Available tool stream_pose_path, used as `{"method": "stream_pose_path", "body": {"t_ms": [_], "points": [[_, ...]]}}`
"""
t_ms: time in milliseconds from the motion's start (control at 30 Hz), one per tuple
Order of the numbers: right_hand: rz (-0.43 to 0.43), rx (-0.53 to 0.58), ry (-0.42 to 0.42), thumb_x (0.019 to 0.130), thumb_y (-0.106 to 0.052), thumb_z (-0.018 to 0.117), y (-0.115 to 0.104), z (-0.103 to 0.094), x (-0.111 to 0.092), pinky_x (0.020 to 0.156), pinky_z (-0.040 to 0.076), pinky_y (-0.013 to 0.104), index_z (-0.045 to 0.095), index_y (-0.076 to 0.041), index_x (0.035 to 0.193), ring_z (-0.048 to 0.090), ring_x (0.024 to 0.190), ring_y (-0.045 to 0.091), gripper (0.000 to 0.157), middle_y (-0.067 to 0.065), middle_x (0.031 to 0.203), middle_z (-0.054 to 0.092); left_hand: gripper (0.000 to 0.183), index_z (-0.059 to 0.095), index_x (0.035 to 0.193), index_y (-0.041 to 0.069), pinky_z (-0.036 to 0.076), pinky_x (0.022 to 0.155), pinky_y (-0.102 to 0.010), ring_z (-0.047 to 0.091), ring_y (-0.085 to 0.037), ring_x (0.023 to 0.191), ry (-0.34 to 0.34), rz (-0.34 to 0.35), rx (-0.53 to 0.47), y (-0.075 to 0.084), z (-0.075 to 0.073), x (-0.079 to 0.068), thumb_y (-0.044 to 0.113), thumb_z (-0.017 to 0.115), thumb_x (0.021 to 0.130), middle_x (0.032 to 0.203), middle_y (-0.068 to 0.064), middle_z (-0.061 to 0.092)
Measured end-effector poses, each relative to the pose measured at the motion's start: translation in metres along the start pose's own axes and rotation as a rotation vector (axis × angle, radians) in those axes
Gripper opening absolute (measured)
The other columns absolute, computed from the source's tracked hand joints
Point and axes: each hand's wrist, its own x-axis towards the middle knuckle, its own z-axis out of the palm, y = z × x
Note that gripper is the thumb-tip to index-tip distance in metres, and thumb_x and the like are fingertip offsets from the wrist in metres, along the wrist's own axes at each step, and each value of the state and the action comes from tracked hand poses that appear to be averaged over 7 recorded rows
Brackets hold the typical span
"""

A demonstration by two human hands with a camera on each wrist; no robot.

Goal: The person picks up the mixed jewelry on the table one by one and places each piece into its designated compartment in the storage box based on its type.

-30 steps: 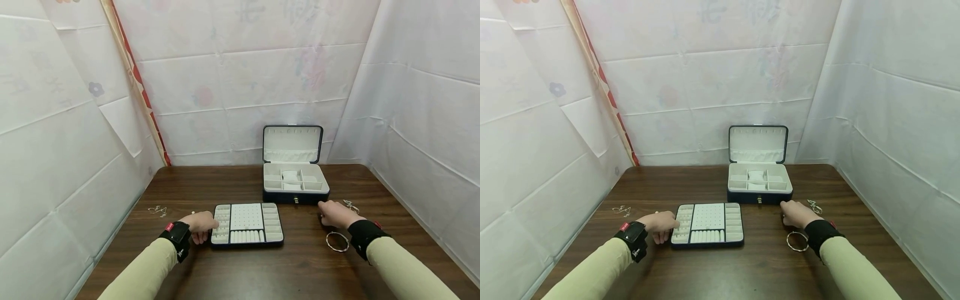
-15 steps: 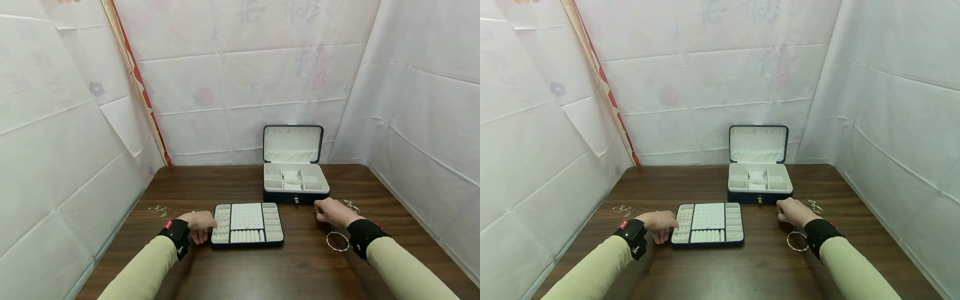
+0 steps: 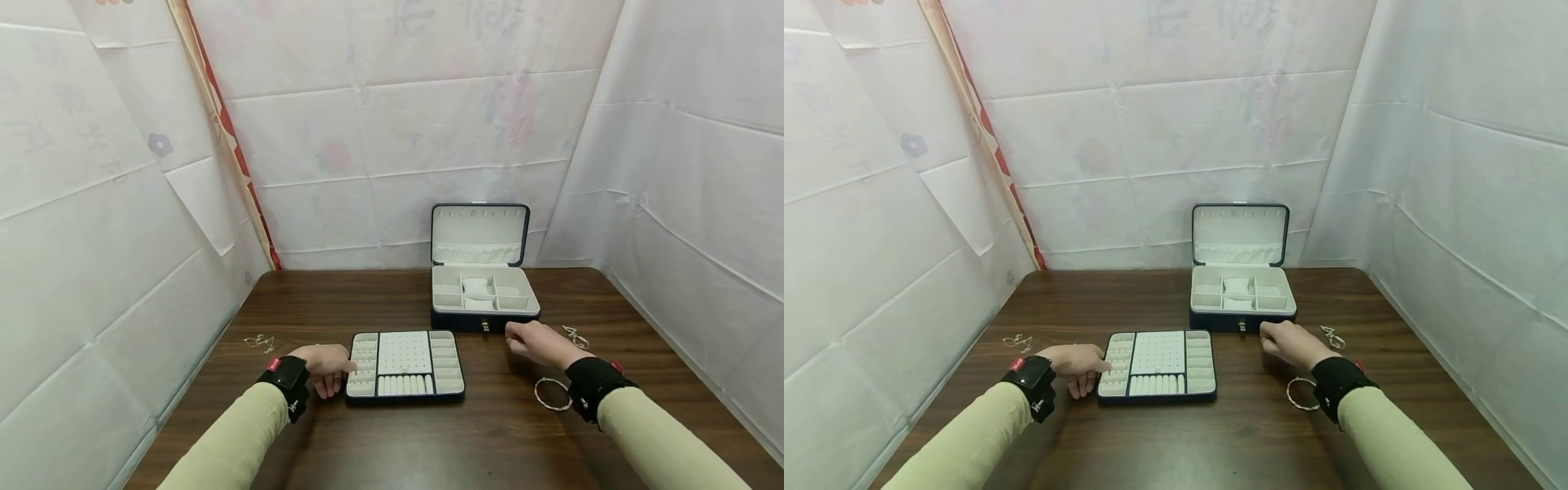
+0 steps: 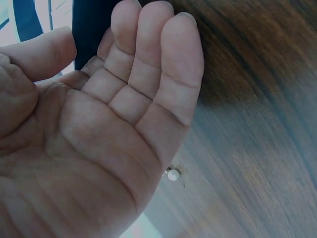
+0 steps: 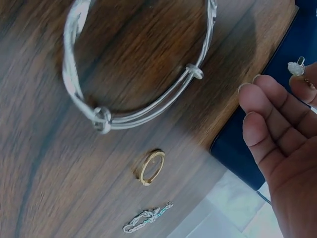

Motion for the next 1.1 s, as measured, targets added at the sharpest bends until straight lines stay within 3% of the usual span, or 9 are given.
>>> {"method": "stream_pose_path", "body": {"t_ms": [267, 400, 533, 800, 1100], "points": [[0.063, 0.113, -0.005, 0.101, -0.006, 0.058, -0.005, 0.0, 0.005, 0.06, 0.042, 0.024, 0.06, -0.012, 0.087, 0.05, 0.063, 0.003, 0.015, -0.01, 0.072, 0.051, 0.034, 0.064, 0.088, 0.001, 0.06, 0.061, -0.04, 0.061, -0.021, 0.058, -0.016, -0.013, -0.005, 0.0, -0.001, 0.001, 0.029, 0.053, 0.104, 0.07, -0.012, 0.064], [0.14, 0.231, -0.031, 0.098, -0.004, 0.058, -0.009, -0.003, 0.008, 0.059, 0.048, 0.025, 0.062, -0.005, 0.091, 0.061, 0.061, 0.013, 0.009, -0.001, 0.071, 0.059, 0.035, 0.063, 0.088, -0.001, 0.06, 0.061, -0.041, 0.06, -0.022, 0.058, -0.017, -0.019, -0.011, 0.0, 0.0, 0.001, 0.029, 0.054, 0.104, 0.07, -0.012, 0.063], [0.163, 0.278, -0.033, 0.099, -0.004, 0.059, -0.013, -0.006, 0.012, 0.061, 0.05, 0.027, 0.063, -0.002, 0.093, 0.066, 0.064, 0.02, 0.008, 0.003, 0.072, 0.062, 0.036, 0.063, 0.088, -0.002, 0.06, 0.062, -0.042, 0.059, -0.022, 0.058, -0.01, -0.017, -0.017, 0.001, 0.001, -0.001, 0.028, 0.054, 0.104, 0.071, -0.012, 0.063], [0.145, 0.309, -0.011, 0.102, -0.011, 0.061, -0.017, -0.006, 0.015, 0.06, 0.056, 0.028, 0.068, -0.003, 0.098, 0.069, 0.067, 0.017, 0.011, 0.003, 0.077, 0.067, 0.034, 0.062, 0.09, -0.001, 0.06, 0.062, -0.042, 0.06, -0.022, 0.058, -0.014, -0.012, -0.008, 0.002, 0.0, -0.003, 0.028, 0.053, 0.104, 0.071, -0.012, 0.063], [0.112, 0.216, 0.055, 0.098, -0.01, 0.066, -0.018, -0.008, 0.017, 0.059, 0.051, 0.025, 0.075, -0.008, 0.099, 0.063, 0.065, 0.009, 0.009, 0.005, 0.077, 0.07, 0.031, 0.06, 0.092, 0.001, 0.061, 0.063, -0.042, 0.06, -0.021, 0.059, -0.017, -0.008, -0.002, 0.003, -0.001, -0.003, 0.028, 0.053, 0.105, 0.071, -0.012, 0.063]]}}
